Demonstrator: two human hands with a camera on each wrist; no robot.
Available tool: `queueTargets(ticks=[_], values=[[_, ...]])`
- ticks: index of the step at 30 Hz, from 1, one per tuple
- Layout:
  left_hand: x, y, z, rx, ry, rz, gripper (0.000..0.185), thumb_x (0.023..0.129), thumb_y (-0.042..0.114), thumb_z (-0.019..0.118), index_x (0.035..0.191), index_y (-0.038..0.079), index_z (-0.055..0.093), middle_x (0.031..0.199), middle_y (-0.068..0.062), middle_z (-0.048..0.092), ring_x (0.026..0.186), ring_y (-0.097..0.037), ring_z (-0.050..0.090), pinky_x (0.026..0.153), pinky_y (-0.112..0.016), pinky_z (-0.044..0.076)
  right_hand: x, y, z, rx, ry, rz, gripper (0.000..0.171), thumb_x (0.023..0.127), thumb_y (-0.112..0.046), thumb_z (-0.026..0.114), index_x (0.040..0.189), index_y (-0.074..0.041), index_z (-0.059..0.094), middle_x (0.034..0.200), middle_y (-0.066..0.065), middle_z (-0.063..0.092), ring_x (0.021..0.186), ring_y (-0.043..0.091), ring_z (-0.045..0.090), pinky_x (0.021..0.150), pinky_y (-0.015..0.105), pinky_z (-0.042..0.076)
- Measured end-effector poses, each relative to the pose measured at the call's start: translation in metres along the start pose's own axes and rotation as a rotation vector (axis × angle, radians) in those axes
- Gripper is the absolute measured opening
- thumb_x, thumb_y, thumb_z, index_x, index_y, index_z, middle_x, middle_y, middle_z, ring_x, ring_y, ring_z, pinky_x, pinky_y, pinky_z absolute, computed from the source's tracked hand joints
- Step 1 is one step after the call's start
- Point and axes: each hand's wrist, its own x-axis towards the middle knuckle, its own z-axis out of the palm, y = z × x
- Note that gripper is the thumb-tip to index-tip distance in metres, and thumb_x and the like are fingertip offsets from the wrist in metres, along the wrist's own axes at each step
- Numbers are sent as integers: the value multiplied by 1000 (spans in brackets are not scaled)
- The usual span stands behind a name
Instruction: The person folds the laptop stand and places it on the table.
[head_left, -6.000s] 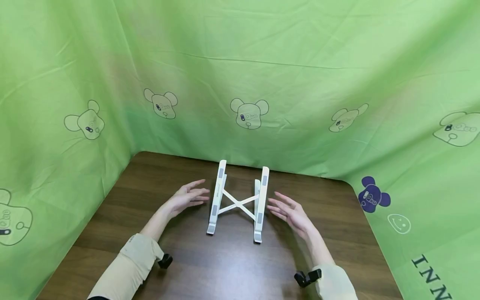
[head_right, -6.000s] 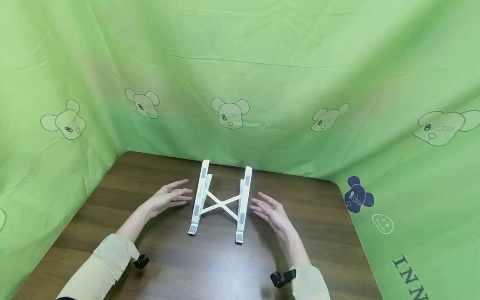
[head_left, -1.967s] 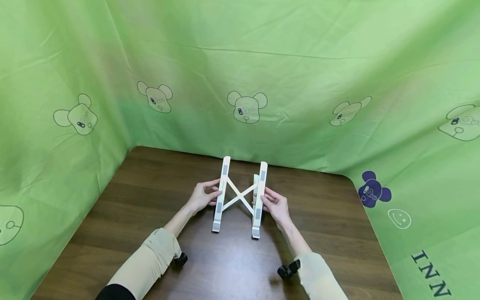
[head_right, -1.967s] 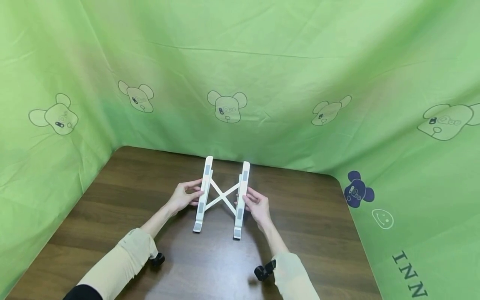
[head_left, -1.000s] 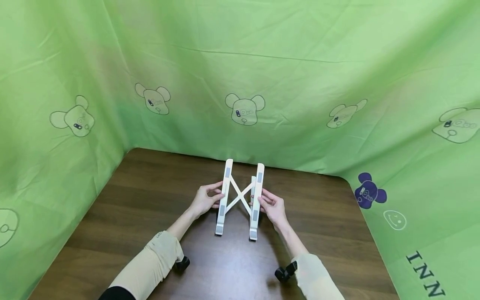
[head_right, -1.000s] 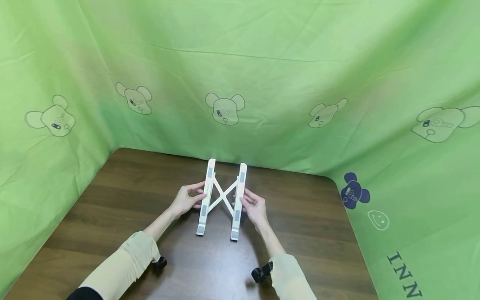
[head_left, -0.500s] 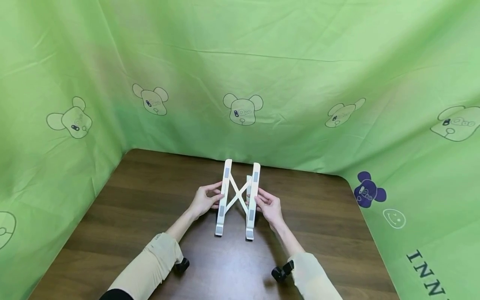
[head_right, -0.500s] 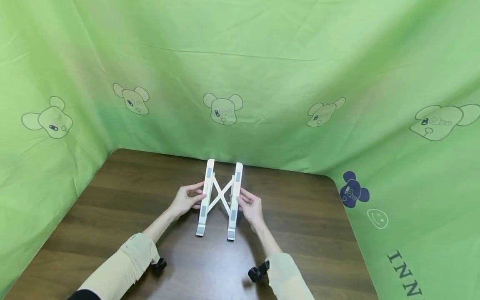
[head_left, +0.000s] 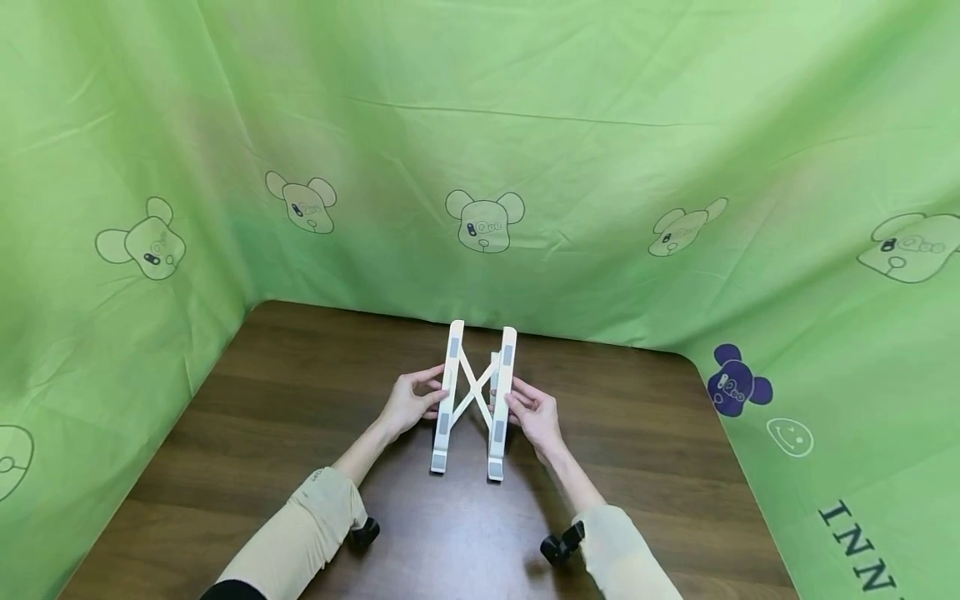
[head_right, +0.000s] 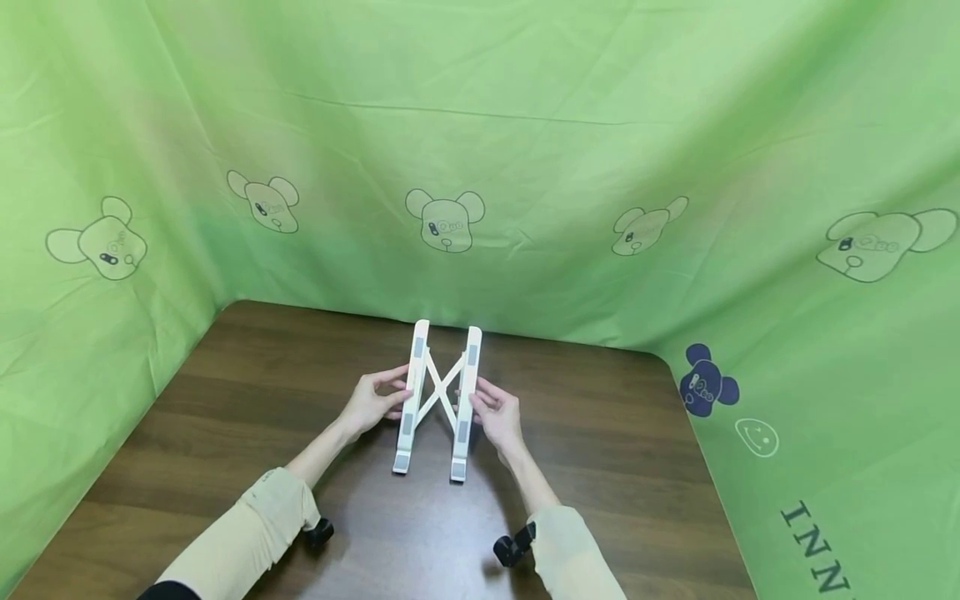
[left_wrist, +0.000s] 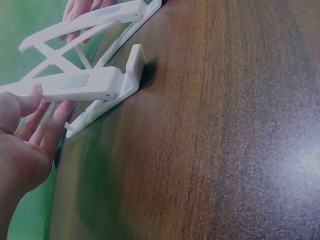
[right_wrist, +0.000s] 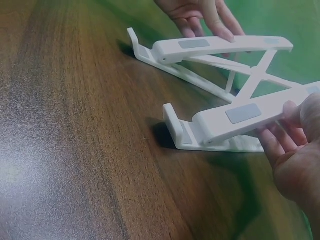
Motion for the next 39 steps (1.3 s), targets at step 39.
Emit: queueTargets(ticks=[39], values=[[0, -1, 7, 3, -18, -17, 56, 101, -5, 73, 155, 1, 60, 115, -24, 76, 77, -12, 74, 72, -32, 70, 1, 1, 32, -123, 21, -15, 49, 105, 8, 64, 152, 15, 53, 135, 42, 66, 88, -1, 75, 72, 17, 65]])
